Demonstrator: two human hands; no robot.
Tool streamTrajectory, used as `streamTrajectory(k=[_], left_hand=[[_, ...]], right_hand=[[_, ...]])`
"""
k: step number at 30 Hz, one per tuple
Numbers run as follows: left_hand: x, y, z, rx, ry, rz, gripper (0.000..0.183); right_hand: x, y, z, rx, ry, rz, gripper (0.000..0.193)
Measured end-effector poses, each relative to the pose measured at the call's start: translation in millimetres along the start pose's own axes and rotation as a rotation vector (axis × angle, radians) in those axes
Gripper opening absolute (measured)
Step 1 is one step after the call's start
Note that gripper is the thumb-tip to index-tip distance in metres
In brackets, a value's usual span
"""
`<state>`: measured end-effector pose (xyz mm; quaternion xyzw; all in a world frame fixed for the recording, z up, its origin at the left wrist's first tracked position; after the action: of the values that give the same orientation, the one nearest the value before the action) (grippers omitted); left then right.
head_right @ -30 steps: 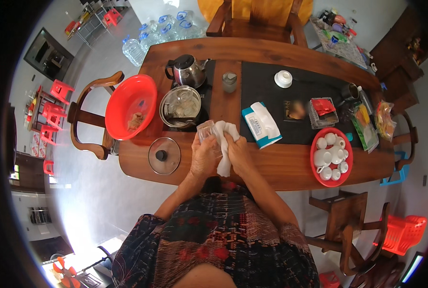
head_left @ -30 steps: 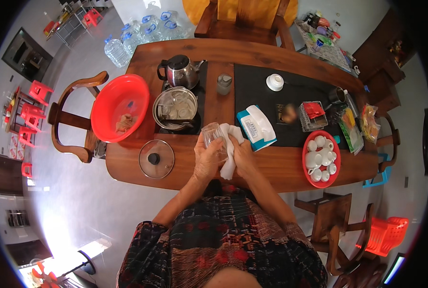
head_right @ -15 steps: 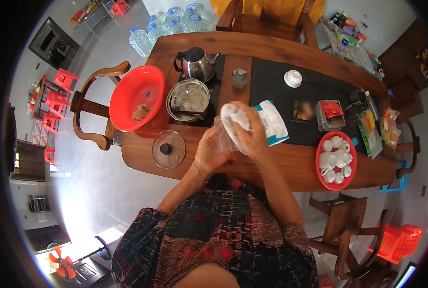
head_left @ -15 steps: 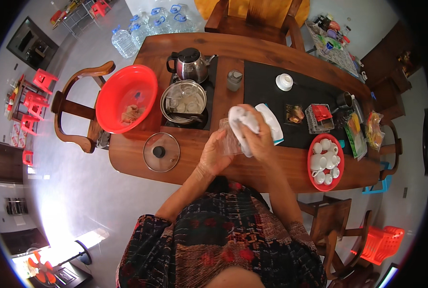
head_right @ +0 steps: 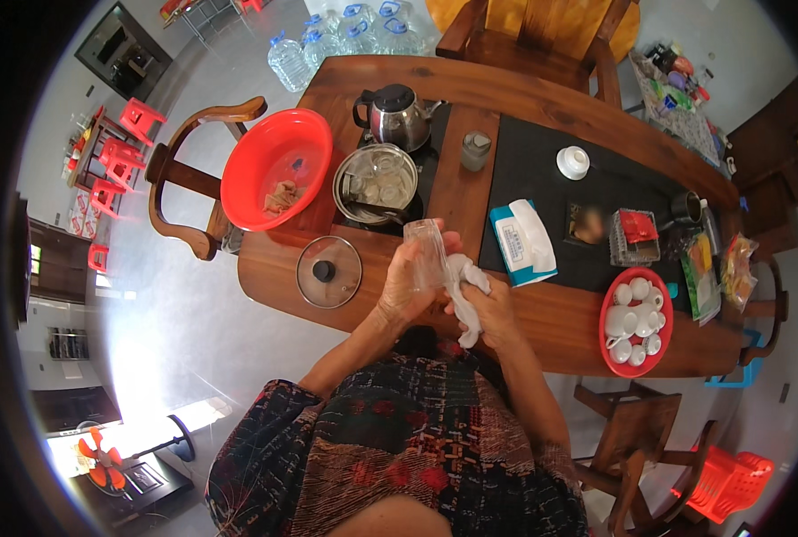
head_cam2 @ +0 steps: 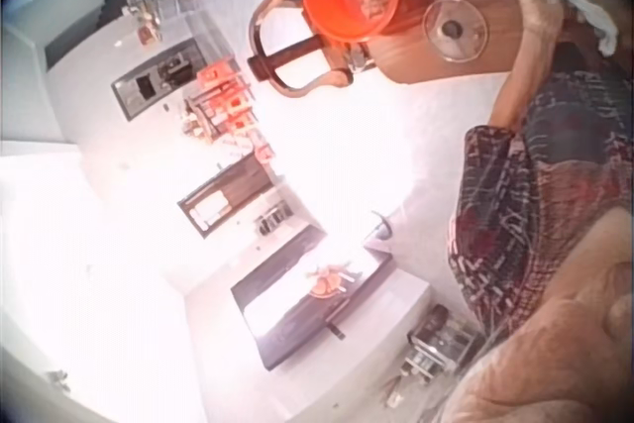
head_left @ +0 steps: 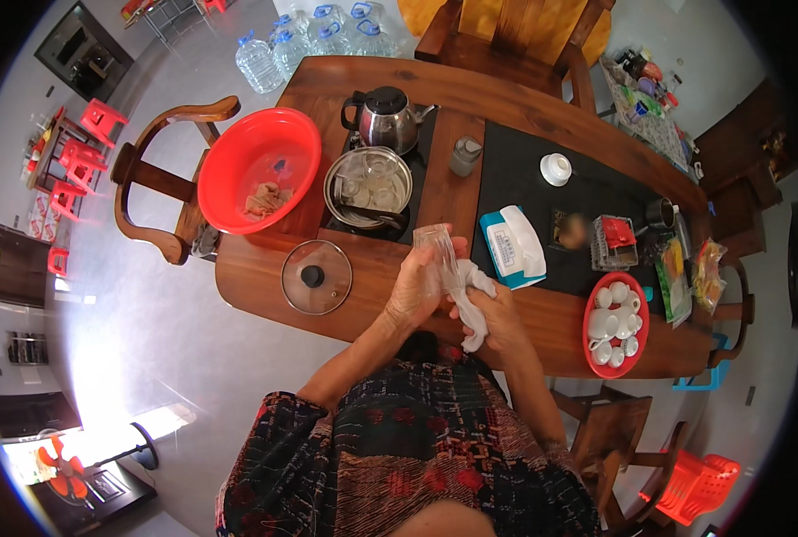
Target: The person wipes a small glass jar with a white cloth, then places it into a metal pot on the table. They proceed to wipe a clear glass tumbler and a grey tumbler with the same cloth, placing each item into the pot after cleaning.
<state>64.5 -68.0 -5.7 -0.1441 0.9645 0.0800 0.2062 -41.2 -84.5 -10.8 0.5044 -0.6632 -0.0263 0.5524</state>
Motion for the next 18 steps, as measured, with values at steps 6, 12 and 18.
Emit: streamTrajectory(k=[6, 12, 18], left_hand=[[9.6, -17.3, 12.9, -0.141, -0.106, -0.122, 0.072], [12.1, -20.2, 16.1, -0.281, -0.051, -0.080, 0.081], [7.6, -19.7, 24.6, -0.289, 0.046, -0.011, 0.079]], right_hand=[[50.4, 21.0, -9.7, -0.464, 0.414, 0.551, 0.027], [59.7, 45.2, -46.7, -0.709, 1.056, 0.922, 0.034], [60.8, 64.8, -56.7, -0.462, 0.926, 0.913, 0.035]])
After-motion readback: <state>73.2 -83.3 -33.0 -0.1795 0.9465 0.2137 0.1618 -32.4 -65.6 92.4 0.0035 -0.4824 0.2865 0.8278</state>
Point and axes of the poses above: each hand's wrist, its own y-axis away from the middle knuckle, its own z-axis out of the back of the hand, x = y × z, the point moved 9 cm from there along -y, towards the middle knuckle, and after that the axes turned 11 degrees about -z, right-handed, at the moved point
